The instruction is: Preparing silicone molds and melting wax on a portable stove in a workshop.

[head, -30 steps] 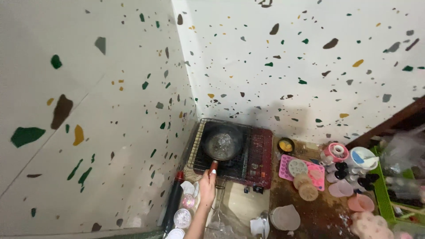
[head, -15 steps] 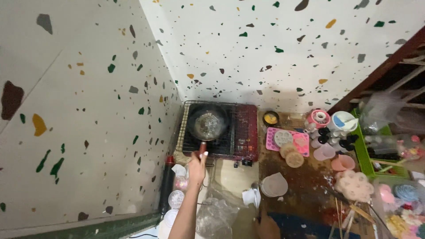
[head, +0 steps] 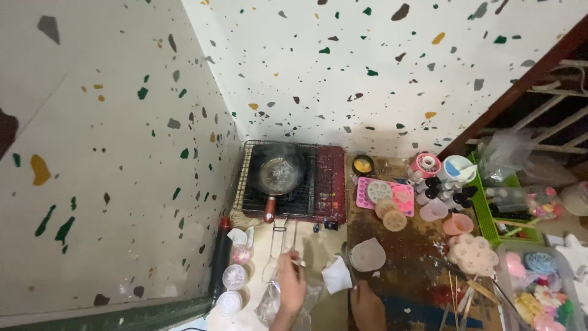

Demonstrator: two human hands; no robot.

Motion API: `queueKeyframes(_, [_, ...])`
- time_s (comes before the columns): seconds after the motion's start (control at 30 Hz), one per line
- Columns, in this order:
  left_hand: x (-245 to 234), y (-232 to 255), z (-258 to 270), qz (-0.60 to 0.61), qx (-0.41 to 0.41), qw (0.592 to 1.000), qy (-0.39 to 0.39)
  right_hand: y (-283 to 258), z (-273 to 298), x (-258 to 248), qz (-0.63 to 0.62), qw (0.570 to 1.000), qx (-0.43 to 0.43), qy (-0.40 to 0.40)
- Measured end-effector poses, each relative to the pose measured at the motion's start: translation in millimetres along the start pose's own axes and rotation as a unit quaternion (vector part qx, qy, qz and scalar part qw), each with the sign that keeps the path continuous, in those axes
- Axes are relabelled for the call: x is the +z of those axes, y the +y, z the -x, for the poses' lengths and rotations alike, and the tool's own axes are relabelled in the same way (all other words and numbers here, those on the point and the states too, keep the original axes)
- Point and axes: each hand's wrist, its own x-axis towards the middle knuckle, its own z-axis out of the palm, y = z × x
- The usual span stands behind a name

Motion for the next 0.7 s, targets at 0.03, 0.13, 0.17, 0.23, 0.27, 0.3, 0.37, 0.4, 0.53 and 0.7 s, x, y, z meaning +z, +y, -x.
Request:
queueKeyframes(0.03, [1,10,3,0.001,0.001,1.0,0.003,7,-5,-1,0.0,1.0,-0.003,0.0])
queueKeyframes(0.13, [3,23,10,0.053,-0.052,0.994,-0.08,-9,-23,-30,-0.082,0.984,-0.123,0.101])
queueKeyframes(0.17, [6,18,13,0.05,-0.068,0.994,-0.069,-38,-30,-58,-0.154,0.984,-0.061,0.068])
queueKeyframes(0.23, [5,10,15,0.049,-0.085,0.994,-0.048,-75,-63,-89,-0.224,0.974,-0.008,0.027])
queueKeyframes(0.27, [0,6,17,0.072,-0.093,0.993,-0.032,-83,-86,-91,-0.331,0.943,-0.015,-0.019])
queueKeyframes(0.3, [-5,3,19,0.096,-0.1,0.99,-0.017,-91,-109,-93,-0.433,0.899,-0.021,-0.066])
queueKeyframes(0.37, [-9,-22,23,0.096,-0.123,0.988,0.019,-164,-119,-131,-0.396,0.912,-0.093,-0.057])
queueKeyframes(0.4, [-10,-35,24,0.098,-0.144,0.984,0.044,-201,-124,-151,-0.358,0.919,-0.159,-0.04])
queueKeyframes(0.53, [-21,-78,32,0.103,-0.081,0.984,0.12,-267,-160,-134,-0.356,0.91,-0.175,-0.122])
queueKeyframes(0.7, [-6,-179,54,0.081,-0.094,0.984,0.129,-277,-217,-53,-0.101,0.849,-0.516,0.043])
